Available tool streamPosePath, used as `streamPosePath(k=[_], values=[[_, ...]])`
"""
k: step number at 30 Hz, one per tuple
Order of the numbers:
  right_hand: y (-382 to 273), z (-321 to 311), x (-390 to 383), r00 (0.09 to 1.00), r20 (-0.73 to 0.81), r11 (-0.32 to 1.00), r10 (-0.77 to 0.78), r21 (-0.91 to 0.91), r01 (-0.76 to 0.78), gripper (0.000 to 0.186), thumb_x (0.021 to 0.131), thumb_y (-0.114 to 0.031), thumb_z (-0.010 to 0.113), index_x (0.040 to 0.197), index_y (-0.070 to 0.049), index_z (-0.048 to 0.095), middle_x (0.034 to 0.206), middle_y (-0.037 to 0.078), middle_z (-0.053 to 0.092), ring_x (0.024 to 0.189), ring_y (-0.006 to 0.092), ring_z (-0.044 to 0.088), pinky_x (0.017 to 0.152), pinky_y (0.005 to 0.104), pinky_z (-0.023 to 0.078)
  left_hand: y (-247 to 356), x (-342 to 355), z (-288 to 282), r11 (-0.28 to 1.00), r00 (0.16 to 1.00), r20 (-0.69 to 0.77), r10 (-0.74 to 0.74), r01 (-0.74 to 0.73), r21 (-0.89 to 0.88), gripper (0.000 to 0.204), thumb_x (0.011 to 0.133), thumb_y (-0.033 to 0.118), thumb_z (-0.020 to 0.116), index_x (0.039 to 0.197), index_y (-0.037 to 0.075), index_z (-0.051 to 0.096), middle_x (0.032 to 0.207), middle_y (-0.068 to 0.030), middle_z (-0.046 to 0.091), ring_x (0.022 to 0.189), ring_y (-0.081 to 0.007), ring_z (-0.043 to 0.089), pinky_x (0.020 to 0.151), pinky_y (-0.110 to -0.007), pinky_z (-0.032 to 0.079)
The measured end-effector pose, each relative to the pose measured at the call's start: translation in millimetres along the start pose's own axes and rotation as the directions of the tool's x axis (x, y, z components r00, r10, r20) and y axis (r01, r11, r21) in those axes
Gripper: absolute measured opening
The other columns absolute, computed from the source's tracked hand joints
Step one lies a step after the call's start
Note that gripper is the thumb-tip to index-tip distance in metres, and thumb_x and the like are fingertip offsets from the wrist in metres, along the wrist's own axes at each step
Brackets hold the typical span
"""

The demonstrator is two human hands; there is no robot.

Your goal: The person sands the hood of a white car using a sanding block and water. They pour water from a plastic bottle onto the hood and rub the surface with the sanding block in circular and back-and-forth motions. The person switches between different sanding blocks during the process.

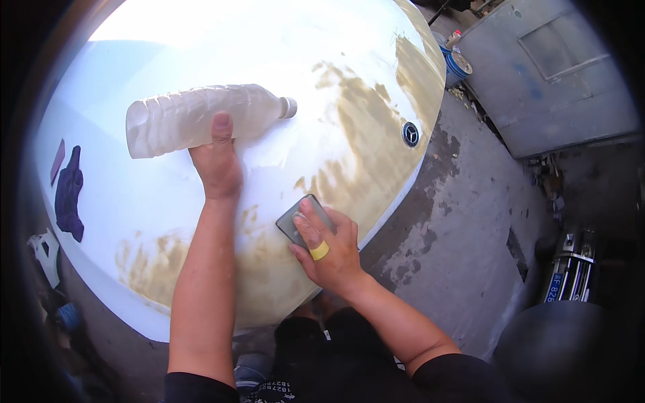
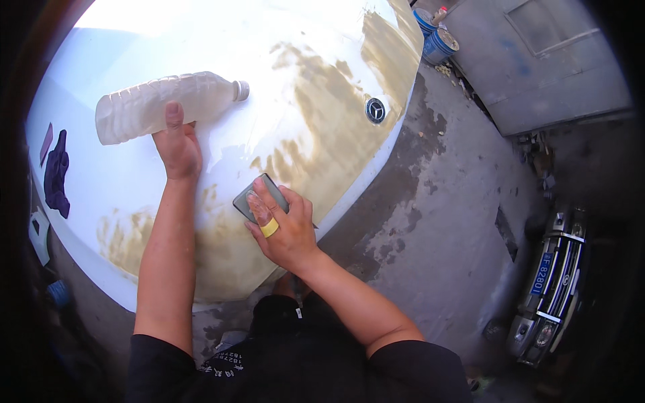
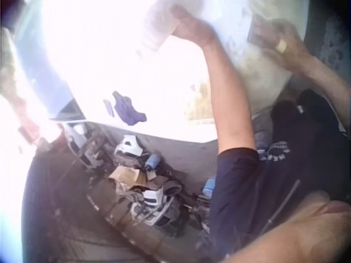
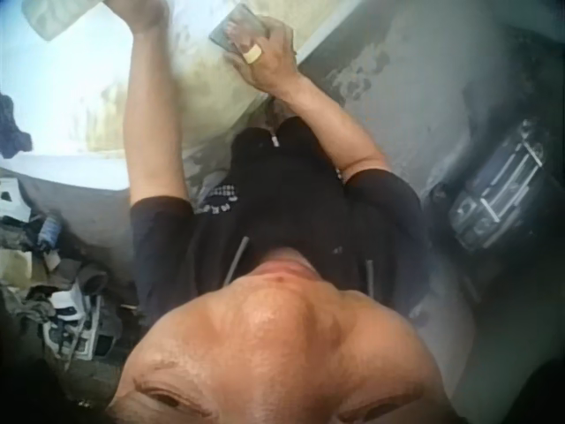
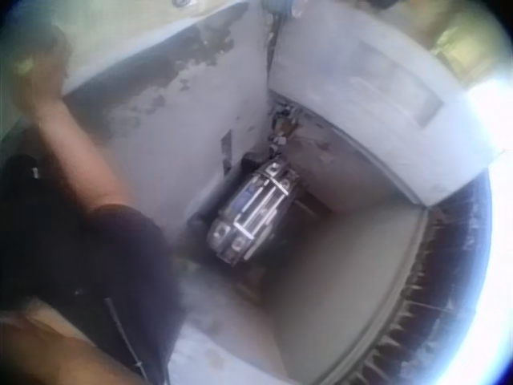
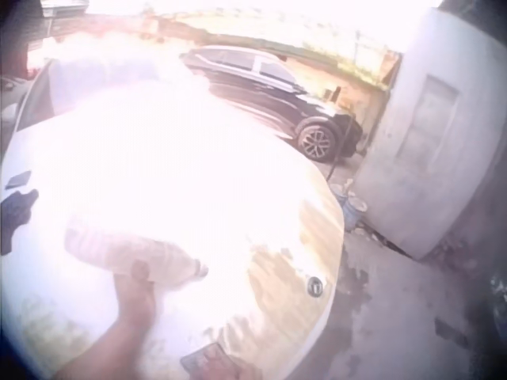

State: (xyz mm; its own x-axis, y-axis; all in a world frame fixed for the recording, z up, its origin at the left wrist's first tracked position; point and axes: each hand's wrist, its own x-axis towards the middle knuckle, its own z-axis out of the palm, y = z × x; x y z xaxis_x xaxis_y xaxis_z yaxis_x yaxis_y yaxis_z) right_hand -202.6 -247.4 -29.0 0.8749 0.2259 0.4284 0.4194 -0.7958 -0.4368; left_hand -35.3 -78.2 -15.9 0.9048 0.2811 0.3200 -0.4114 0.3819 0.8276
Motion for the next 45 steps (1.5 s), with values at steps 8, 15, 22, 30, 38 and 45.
streamPosePath(k=[8, 15, 22, 30, 38, 45], values=[[29.3, 5.6, 76.5, 0.998, -0.003, 0.997, -0.063, -0.034, 0.063, 0.053, 0.081, -0.023, 0.075, 0.129, -0.007, 0.059, 0.143, 0.008, 0.054, 0.109, 0.0329, 0.050, 0.088, 0.0442, 0.042, 15.9, 9.4, 3.0, 0.998, 0.997, -0.065, -0.040, 0.037, -0.045, 0.063, 0.094, 0.044, 0.066, 0.134, 0.003, 0.043, 0.128, -0.0126, 0.055, 0.118, -0.0261, 0.056, 0.101, -0.042, 0.047], [34.1, -8.1, 42.9, 0.990, 0.042, 0.990, -0.137, 0.036, 0.136, 0.053, 0.081, -0.023, 0.075, 0.130, -0.011, 0.058, 0.141, 0.006, 0.055, 0.112, 0.0317, 0.050, 0.090, 0.0438, 0.042, 30.6, 44.8, -39.4, 0.979, 0.998, 0.006, 0.059, -0.059, 0.196, 0.068, 0.091, 0.049, 0.067, 0.135, 0.003, 0.043, 0.128, -0.0105, 0.054, 0.119, -0.0238, 0.055, 0.100, -0.039, 0.046], [27.6, -5.6, 46.5, 0.968, 0.156, 0.980, -0.198, 0.048, 0.193, 0.062, 0.075, -0.019, 0.080, 0.133, -0.016, 0.056, 0.144, 0.003, 0.053, 0.113, 0.0330, 0.053, 0.095, 0.0430, 0.043, 31.2, 57.2, -57.3, 0.995, 1.000, -0.030, -0.001, 0.004, 0.096, 0.068, 0.090, 0.044, 0.070, 0.135, 0.001, 0.043, 0.127, -0.0110, 0.054, 0.118, -0.0236, 0.055, 0.103, -0.038, 0.045], [61.1, -2.7, 123.5, 0.979, 0.032, 0.980, -0.200, 0.026, 0.199, 0.042, 0.085, -0.027, 0.071, 0.123, -0.011, 0.063, 0.141, 0.002, 0.056, 0.109, 0.0325, 0.051, 0.091, 0.0427, 0.042, 25.2, 59.9, -49.7, 0.984, 1.000, -0.023, 0.012, -0.007, 0.180, 0.070, 0.093, 0.052, 0.062, 0.136, 0.001, 0.043, 0.127, -0.0110, 0.054, 0.120, -0.0235, 0.054, 0.105, -0.040, 0.042], [41.2, -10.6, 5.1, 0.981, 0.050, 0.982, -0.188, 0.042, 0.186, 0.057, 0.074, -0.024, 0.080, 0.127, -0.015, 0.062, 0.145, 0.002, 0.054, 0.112, 0.0313, 0.052, 0.093, 0.0422, 0.043, 24.4, 58.3, -58.4, 0.988, 1.000, 0.006, -0.004, 0.003, 0.157, 0.066, 0.095, 0.049, 0.061, 0.136, 0.001, 0.043, 0.128, -0.0112, 0.055, 0.120, -0.0231, 0.054, 0.106, -0.039, 0.042], [91.5, -5.0, 166.4, 0.993, -0.068, 0.994, 0.094, -0.054, -0.098, 0.049, 0.087, -0.026, 0.069, 0.130, -0.005, 0.058, 0.143, 0.011, 0.054, 0.110, 0.0342, 0.049, 0.095, 0.0446, 0.040, 26.2, 59.7, -48.6, 0.993, 0.999, 0.028, -0.022, 0.018, 0.118, 0.063, 0.094, 0.044, 0.065, 0.135, 0.002, 0.044, 0.128, -0.0102, 0.054, 0.119, -0.0221, 0.054, 0.105, -0.037, 0.043]])
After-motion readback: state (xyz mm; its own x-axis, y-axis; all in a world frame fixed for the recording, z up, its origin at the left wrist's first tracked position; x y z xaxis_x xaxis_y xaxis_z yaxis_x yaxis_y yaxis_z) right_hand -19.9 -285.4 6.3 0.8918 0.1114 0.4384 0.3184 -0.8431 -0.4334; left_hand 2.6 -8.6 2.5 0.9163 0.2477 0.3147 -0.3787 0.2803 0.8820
